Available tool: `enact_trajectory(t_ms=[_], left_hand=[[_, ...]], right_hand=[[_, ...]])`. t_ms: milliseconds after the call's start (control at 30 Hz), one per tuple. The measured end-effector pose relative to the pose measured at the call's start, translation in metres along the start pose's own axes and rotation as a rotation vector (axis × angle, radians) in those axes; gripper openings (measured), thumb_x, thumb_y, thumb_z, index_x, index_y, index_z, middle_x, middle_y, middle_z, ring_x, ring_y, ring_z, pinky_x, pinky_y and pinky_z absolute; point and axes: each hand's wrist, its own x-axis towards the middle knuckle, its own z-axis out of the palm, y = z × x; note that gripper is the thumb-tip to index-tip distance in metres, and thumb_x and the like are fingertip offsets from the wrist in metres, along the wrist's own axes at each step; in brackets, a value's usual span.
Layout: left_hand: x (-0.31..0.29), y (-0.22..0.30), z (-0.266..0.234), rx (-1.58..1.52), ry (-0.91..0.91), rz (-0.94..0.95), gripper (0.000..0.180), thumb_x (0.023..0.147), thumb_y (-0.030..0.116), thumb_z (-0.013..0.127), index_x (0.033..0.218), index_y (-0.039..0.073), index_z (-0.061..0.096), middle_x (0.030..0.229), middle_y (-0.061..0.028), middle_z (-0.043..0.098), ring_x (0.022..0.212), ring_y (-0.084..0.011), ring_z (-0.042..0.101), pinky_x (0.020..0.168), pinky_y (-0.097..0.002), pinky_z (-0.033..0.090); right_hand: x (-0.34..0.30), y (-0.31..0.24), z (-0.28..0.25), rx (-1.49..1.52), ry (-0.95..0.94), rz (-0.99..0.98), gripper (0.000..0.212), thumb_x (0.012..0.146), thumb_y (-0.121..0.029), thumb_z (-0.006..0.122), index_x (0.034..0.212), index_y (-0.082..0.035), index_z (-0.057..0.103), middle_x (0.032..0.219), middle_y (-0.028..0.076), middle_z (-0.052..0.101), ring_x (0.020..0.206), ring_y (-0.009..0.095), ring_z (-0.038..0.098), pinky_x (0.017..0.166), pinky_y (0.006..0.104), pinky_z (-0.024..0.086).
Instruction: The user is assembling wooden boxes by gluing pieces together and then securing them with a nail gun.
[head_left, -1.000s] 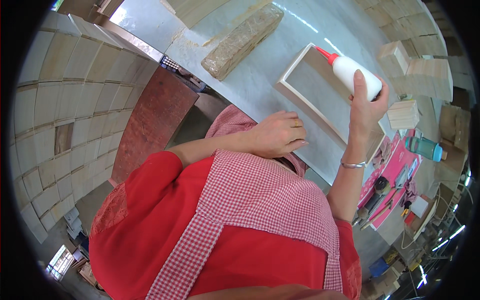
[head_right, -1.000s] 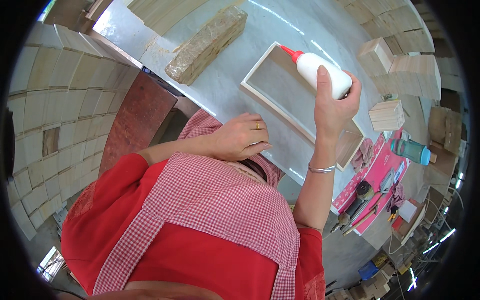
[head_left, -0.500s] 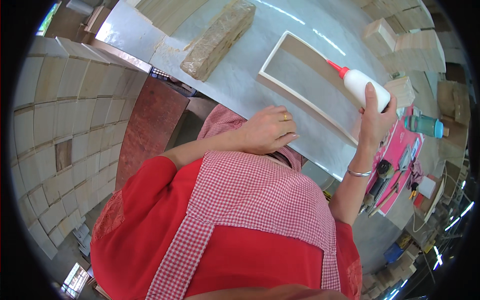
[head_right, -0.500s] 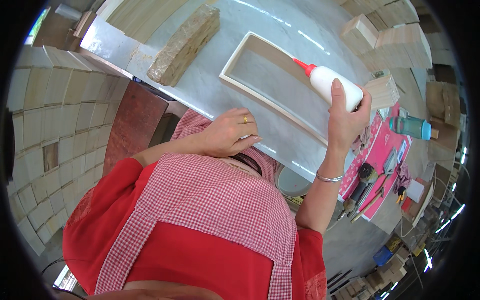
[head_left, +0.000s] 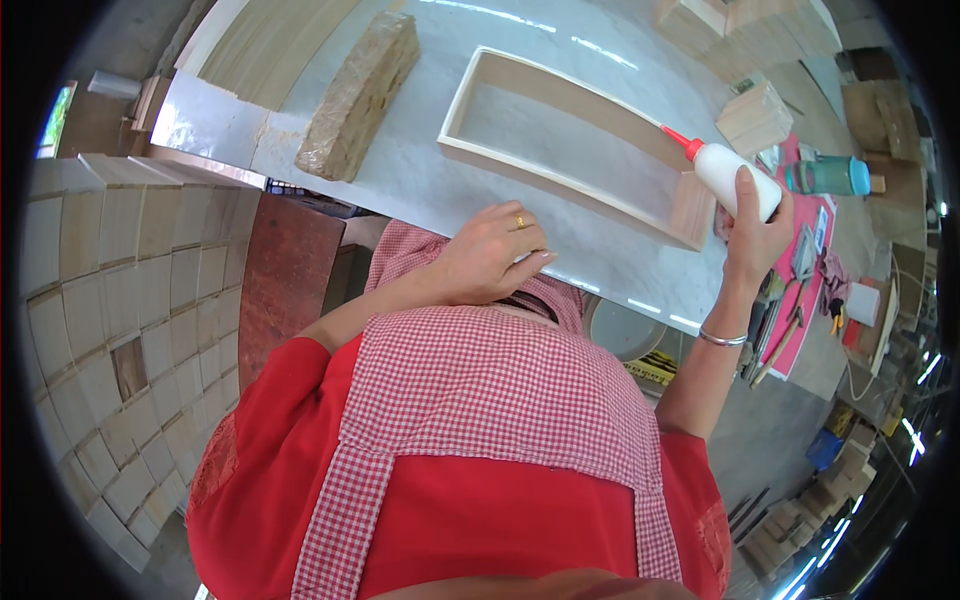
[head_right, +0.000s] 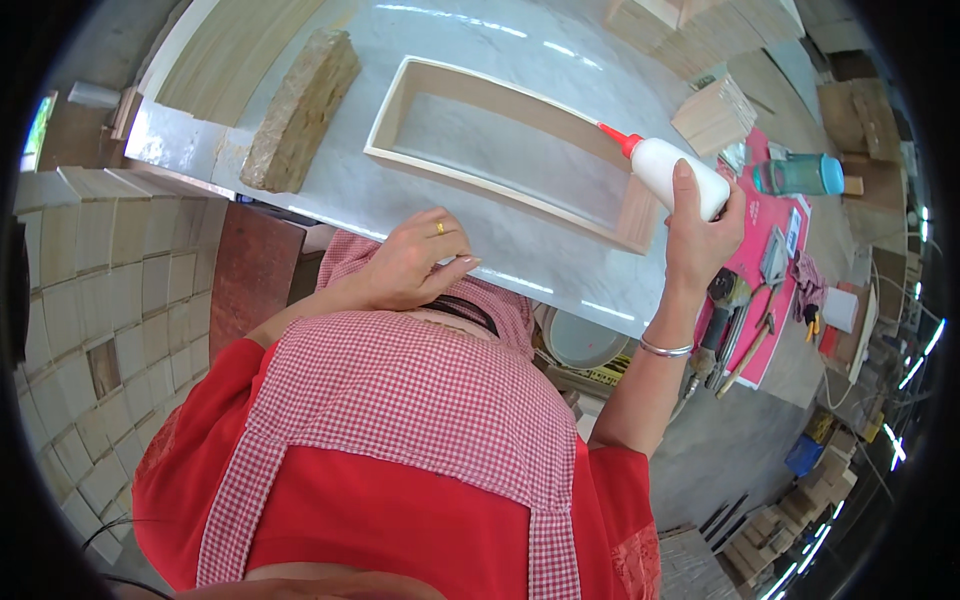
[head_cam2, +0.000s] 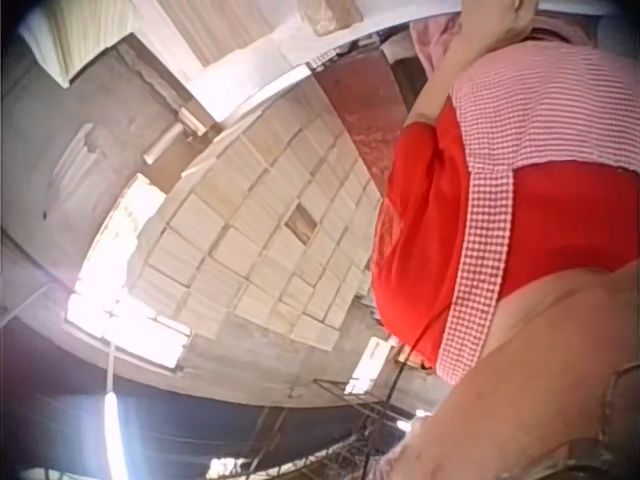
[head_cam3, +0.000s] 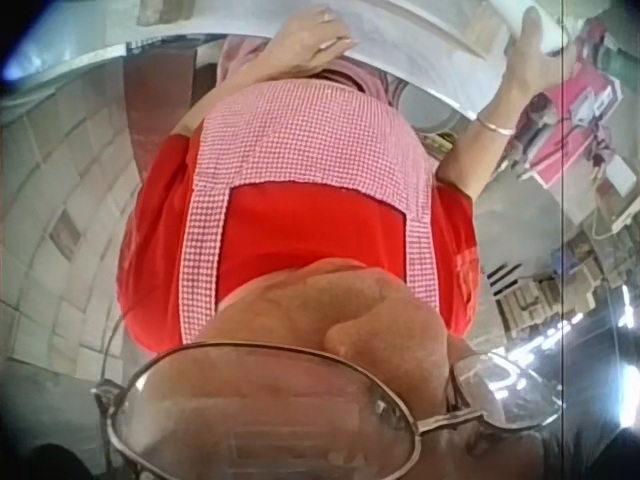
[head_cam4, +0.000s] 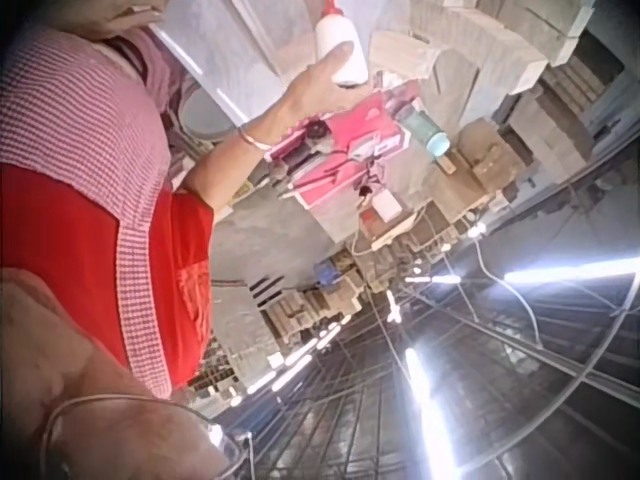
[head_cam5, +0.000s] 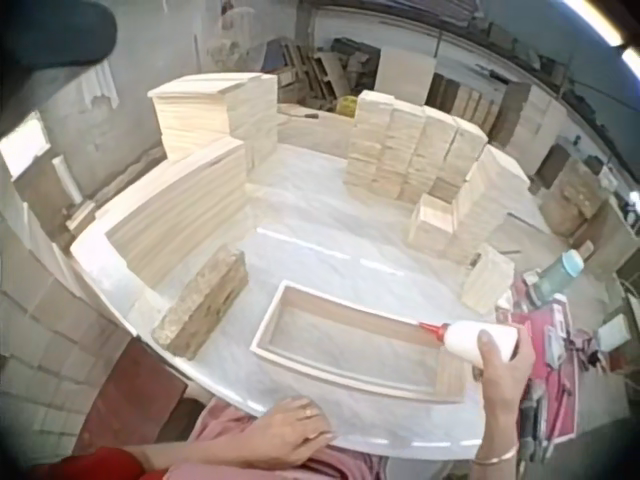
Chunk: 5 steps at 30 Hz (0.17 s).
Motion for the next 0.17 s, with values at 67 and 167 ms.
enact_trajectory(t_ms=[67,167], left_hand=[[0.001,0.001,0.002,-0.006,0.003,0.007,0.013,0.091,0.014,0.073,0.087,0.002,0.068,0.086,-0.0108,0.065,0.088,-0.0299,0.061,0.080,-0.0419,0.050],[0.002,0.001,0.004,-0.013,-0.007,0.003,0.014,0.091,0.015,0.073,0.087,0.002,0.068,0.087,-0.0108,0.066,0.089,-0.0294,0.062,0.081,-0.0419,0.050]], right_hand=[[0.002,0.005,-0.010,-0.008,0.016,0.006,0.051,0.085,-0.034,0.086,0.112,0.003,0.064,0.098,0.010,0.067,0.075,0.015,0.066,0.051,0.0275,0.053],[0.002,0.009,-0.023,-0.004,0.050,-0.010,0.050,0.085,-0.034,0.086,0.111,0.003,0.064,0.098,0.010,0.067,0.072,0.015,0.065,0.052,0.0279,0.054]])
